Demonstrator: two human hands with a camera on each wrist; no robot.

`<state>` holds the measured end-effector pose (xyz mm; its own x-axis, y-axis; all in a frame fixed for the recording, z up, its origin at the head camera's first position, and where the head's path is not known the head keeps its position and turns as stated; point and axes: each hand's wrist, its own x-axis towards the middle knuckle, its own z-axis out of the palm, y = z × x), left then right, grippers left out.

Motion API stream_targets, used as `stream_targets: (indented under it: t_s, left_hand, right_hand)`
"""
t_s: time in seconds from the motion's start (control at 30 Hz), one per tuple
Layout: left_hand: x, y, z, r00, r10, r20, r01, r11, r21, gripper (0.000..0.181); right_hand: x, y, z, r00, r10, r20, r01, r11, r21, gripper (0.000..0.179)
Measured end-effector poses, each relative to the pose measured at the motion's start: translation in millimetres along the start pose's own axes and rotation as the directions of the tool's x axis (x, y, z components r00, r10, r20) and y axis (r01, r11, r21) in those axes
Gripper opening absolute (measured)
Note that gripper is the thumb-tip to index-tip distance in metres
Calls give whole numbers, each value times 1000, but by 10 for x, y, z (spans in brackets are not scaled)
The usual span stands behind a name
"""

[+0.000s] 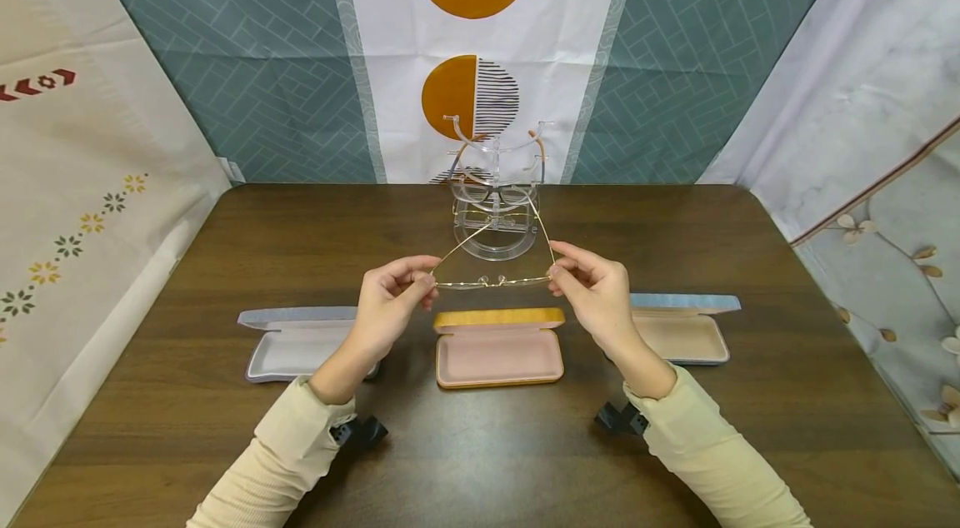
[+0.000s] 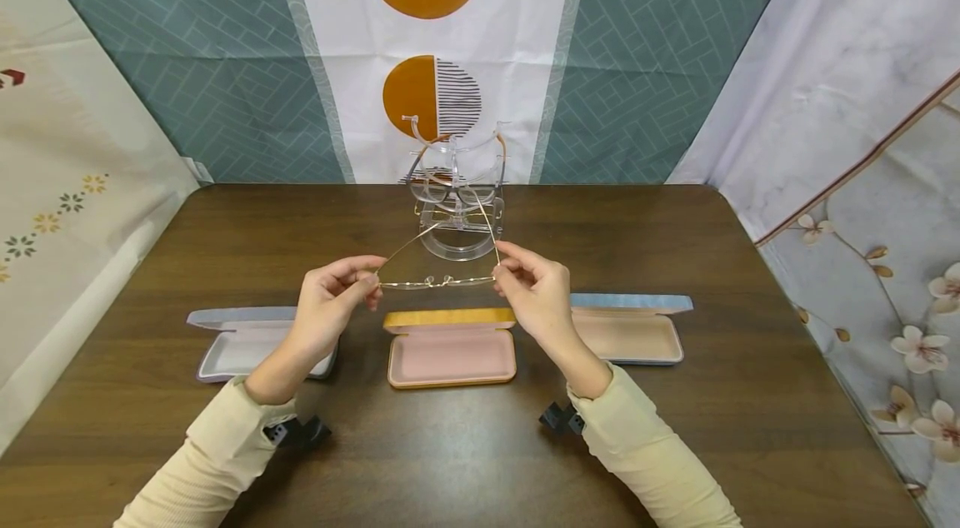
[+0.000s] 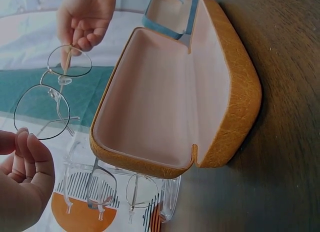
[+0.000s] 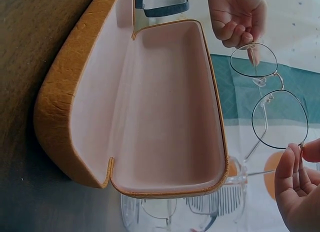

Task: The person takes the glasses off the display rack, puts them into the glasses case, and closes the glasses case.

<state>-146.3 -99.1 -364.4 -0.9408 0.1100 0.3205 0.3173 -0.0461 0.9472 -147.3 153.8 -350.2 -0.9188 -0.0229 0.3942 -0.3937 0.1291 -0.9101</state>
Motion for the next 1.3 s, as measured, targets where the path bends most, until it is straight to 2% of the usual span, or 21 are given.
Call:
stream_targets:
  t_s: [0.5,0.93,1.3]
  left_hand:
    - [6,12,-6,999,26,41,-25,1000,-10,19]
    - [25,22,-40,995,-17,101,17,1000,-6,21]
    - [34,41,-52,990,-15,139,17,1000,-9,21]
  right_hand:
    - [7,-1,-7,1000,5,-8,-5,1000,-8,29]
    - [11,14,-4,1000,21,2,-21,1000,-18,28]
    - [13,19,-6,1000,22,1,-22,1000,-21,27]
